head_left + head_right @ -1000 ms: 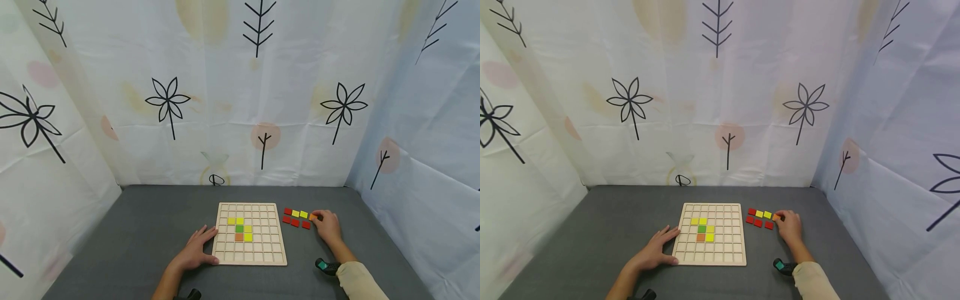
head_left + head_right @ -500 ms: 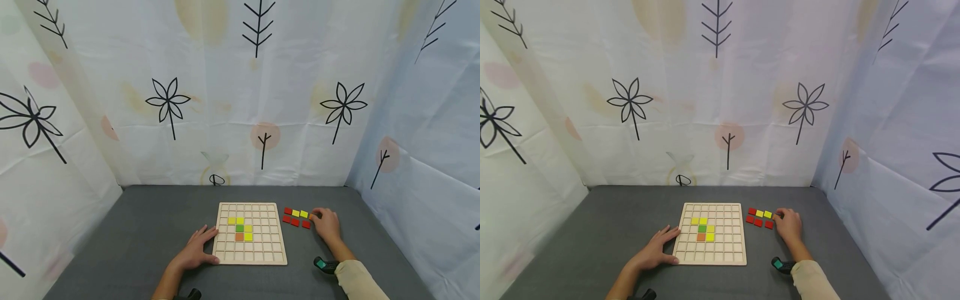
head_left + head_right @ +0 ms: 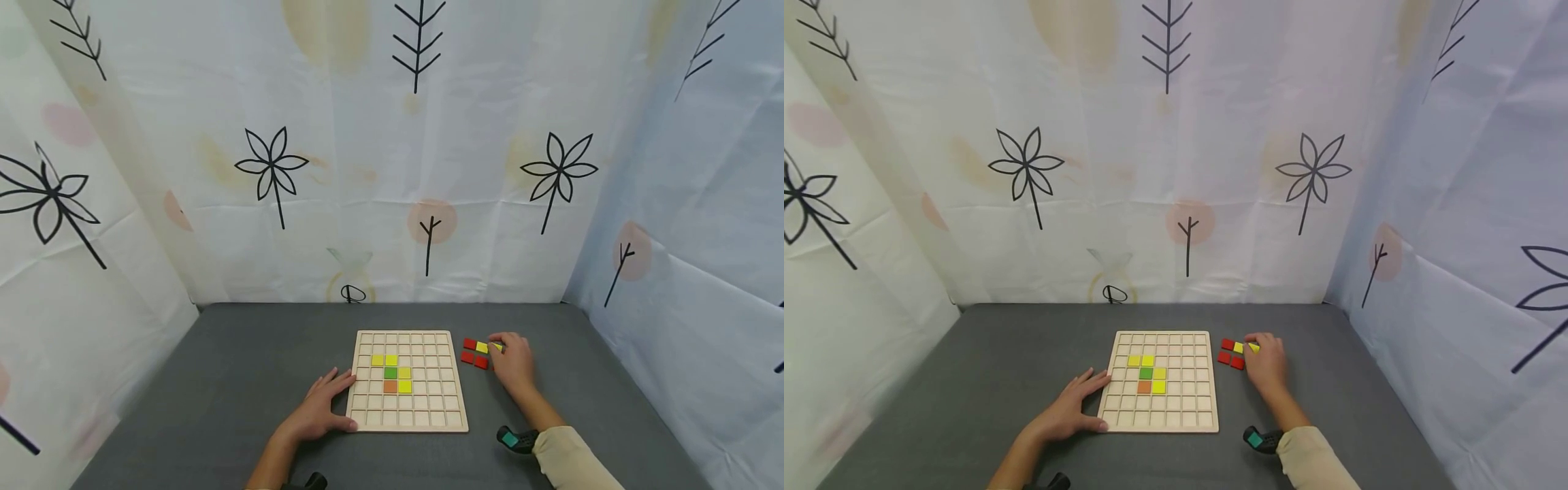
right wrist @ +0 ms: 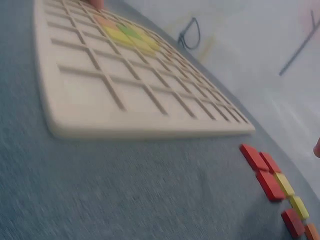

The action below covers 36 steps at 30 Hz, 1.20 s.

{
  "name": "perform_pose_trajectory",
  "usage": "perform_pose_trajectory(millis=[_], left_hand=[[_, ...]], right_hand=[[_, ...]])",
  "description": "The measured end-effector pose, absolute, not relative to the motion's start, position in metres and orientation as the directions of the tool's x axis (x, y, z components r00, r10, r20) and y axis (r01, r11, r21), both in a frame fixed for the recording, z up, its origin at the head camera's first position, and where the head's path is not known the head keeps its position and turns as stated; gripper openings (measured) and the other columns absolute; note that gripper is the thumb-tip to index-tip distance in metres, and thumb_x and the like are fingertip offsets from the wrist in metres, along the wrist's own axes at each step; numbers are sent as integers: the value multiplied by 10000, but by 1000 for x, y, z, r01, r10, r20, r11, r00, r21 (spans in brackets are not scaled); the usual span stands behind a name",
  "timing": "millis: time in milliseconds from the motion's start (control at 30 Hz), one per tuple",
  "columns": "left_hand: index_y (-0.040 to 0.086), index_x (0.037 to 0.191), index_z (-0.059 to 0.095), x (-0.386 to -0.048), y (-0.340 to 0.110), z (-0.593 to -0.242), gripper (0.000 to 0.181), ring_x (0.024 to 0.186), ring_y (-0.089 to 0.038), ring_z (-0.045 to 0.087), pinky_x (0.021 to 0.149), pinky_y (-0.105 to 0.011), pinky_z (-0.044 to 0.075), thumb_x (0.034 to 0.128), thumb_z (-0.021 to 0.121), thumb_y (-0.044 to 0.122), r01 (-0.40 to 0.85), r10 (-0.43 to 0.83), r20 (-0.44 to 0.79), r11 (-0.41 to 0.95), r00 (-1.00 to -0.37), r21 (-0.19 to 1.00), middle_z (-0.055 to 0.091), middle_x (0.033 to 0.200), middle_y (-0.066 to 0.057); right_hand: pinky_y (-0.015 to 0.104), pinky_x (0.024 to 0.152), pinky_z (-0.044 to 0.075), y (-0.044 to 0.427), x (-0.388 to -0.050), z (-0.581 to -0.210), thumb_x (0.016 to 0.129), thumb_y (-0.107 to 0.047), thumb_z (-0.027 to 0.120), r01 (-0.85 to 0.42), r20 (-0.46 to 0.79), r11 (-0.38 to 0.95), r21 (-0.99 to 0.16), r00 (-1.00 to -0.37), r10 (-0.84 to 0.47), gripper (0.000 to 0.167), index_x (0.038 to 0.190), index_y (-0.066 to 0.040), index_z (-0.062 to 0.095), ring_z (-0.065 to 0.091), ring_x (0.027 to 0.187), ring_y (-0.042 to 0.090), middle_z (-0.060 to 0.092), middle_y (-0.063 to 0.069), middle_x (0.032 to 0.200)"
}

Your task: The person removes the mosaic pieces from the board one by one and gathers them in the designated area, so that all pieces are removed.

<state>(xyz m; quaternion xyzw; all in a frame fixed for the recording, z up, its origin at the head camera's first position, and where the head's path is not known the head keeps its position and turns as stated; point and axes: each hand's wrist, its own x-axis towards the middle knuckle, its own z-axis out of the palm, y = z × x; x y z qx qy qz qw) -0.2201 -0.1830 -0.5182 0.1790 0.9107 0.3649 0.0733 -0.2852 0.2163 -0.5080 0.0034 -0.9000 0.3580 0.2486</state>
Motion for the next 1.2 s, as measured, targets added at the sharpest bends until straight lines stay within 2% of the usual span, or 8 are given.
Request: perform_pose_trajectory(millis=[333,433,533,667,800,1067,1200], left_hand=[[51,1433,481,-219,-184,-519,906,1431,-421,173,1120,-614,65,687,858,400,300,391,22,666,-920,683,401,1504,-138],[58,1435,482,-220,-184,-520,906,1433,-415,171,1122,-610,66,687,857,407,297,389,20,667,-921,684,399,1507,-130],[63,1435,483,-221,-185,-521,907,1435,-409,172,1123,-609,70,688,852,422,296,387,18,672,-922,679,401,1505,-126],[68,1436,483,-221,-185,-522,910,1437,-402,170,1124,-605,69,686,850,430,297,384,21,678,-923,673,401,1507,-117],[68,1437,482,-222,-185,-522,907,1437,-405,168,1123,-608,68,689,852,421,292,384,15,676,-923,676,399,1508,-118],[79,1441,480,-221,-184,-522,900,1441,-398,158,1121,-614,68,690,859,399,268,372,-4,676,-928,686,395,1512,-113],[82,1441,481,-221,-184,-522,902,1442,-395,160,1123,-610,68,686,860,399,268,369,-1,678,-929,685,396,1512,-111]], right_hand=[[497,804,451,185,-279,-501,879,-57,673,-241,422,672,-700,-899,117,115,978,-11,710,542,940,325,647,147,989],[500,870,450,175,-278,-503,870,-43,694,-275,424,645,-713,-902,85,133,999,-13,702,575,944,320,656,132,986],[493,878,474,166,-279,-506,860,-31,708,-301,423,625,-721,-905,52,157,1015,-12,696,606,926,306,662,122,983],[460,796,517,153,-277,-508,862,-39,709,-321,410,611,-723,-912,7,170,1030,-21,694,610,913,274,666,99,985],[463,806,509,142,-274,-508,877,-46,691,-334,390,596,-730,-920,-39,175,1051,-24,691,600,950,275,658,88,1017],[426,796,506,124,-273,-512,883,-45,669,-378,377,593,-711,-917,-131,129,1005,-43,712,565,948,241,659,50,1005],[486,863,475,119,-275,-513,872,-43,668,-430,391,602,-673,-898,-203,115,973,-43,724,568,982,290,671,59,1008]])
